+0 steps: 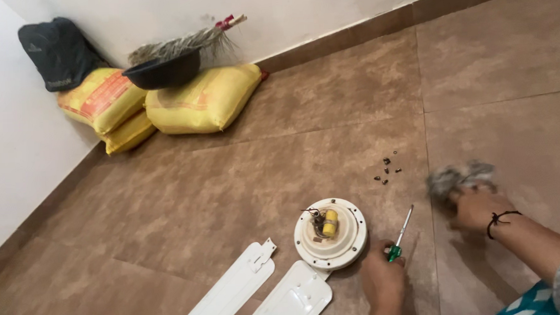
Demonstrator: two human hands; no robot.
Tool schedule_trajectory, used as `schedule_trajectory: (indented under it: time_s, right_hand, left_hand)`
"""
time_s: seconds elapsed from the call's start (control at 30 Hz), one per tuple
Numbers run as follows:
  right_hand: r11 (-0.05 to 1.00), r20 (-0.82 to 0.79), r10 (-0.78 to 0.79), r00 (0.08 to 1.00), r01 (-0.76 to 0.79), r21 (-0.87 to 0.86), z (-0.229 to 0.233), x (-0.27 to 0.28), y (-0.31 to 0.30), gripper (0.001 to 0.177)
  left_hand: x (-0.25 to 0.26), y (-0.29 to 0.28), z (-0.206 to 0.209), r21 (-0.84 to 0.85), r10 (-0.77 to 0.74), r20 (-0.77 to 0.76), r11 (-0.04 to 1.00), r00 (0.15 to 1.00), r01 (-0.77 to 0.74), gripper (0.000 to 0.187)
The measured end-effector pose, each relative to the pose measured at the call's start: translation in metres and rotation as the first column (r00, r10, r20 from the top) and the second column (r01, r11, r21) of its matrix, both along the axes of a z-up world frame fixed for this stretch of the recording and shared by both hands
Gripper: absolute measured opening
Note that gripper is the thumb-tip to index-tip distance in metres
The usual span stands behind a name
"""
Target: The person sits on the floor and uses a screwdriver to attach a white fan blade to the motor housing. They align the blade, insert screws, and tighten them to secure the blade in place.
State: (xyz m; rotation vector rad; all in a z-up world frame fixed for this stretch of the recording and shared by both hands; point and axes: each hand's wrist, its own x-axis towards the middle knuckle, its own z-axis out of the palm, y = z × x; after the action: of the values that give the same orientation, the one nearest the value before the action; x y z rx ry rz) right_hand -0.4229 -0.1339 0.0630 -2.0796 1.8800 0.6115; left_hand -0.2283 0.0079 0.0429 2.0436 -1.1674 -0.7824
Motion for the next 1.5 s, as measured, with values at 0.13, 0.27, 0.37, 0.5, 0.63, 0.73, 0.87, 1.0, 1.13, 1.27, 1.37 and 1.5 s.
schedule_trajectory:
  time_s: [0.13, 0.27, 0.37, 0.5, 0.63, 0.73, 0.87, 1.0, 1.13, 1.27, 1.37, 1.5]
  right_hand:
    - [0.944, 0.163, -0.193, 0.967, 0.229, -0.236, -0.015, -0.011, -0.027, 0.100]
    - [0.805, 0.429, -0.136, 0.893, 0.352, -0.477, -0.034, -0.013, -0.043, 0.104]
    - [0.800, 0.545, -0.004, 0.838, 0.330, -0.502, -0.038, -0.008, -0.046, 0.088]
    - [0.880, 0.632, 0.032, 0.774, 0.278, -0.385, -0.035, 0.002, -0.038, 0.059]
    - [0.897, 0.698, -0.007, 0.716, 0.314, -0.313, -0.032, 0.006, -0.034, 0.053]
    - [0.911, 0.693, -0.019, 0.721, 0.298, -0.285, -0.036, 0.003, -0.038, 0.053]
    - [0.924, 0.719, 0.021, 0.695, 0.262, -0.280, -0.053, -0.005, -0.042, 0.053]
    - [0.932, 0.651, 0.068, 0.756, 0.185, -0.312, -0.057, -0.006, -0.043, 0.054]
    - [0.943, 0.592, 0.051, 0.805, 0.156, -0.293, -0.042, 0.007, -0.031, 0.057]
    - [0.975, 0.486, -0.052, 0.872, 0.149, -0.164, -0.030, 0.035, -0.011, 0.060]
    - [0.987, 0.670, 0.063, 0.740, 0.052, -0.150, -0.041, 0.053, 0.002, 0.062]
    - [0.997, 0.859, -0.043, 0.509, 0.083, 0.001, -0.073, 0.108, 0.018, 0.082]
  left_hand:
    - [-0.038, -0.034, -0.028, -0.029, 0.059, -0.028, 0.998, 0.998, -0.060, 0.032]
    - [-0.068, -0.062, -0.036, 0.038, 0.010, -0.110, 0.999, 0.994, -0.005, 0.043]
    - [-0.091, -0.078, -0.031, -0.109, -0.057, -0.067, 0.993, 0.996, 0.050, 0.042]
    - [-0.110, -0.094, -0.023, -0.104, -0.090, -0.157, 0.992, 0.984, 0.075, 0.029]
    - [-0.114, -0.097, -0.033, -0.101, -0.201, 0.095, 0.972, 0.975, 0.210, 0.024]
    - [-0.113, -0.098, -0.049, -0.183, -0.259, 0.382, 0.920, 0.887, 0.347, 0.033]
    - [-0.096, -0.086, -0.060, -0.277, -0.240, 0.473, 0.873, 0.848, 0.402, 0.029]
    - [-0.036, -0.049, -0.044, -0.286, -0.326, 0.496, 0.814, 0.805, 0.506, 0.024]
    - [0.062, -0.003, -0.020, -0.255, -0.347, 0.610, 0.765, 0.712, 0.592, 0.025]
    - [0.170, 0.039, 0.004, -0.020, -0.299, 0.639, 0.915, 0.709, 0.403, 0.032]
    - [0.233, 0.073, 0.019, 0.069, -0.139, 0.592, 0.990, 0.794, 0.123, 0.027]
    - [0.262, 0.090, 0.026, 0.291, 0.102, 0.414, 0.927, 0.905, -0.238, 0.032]
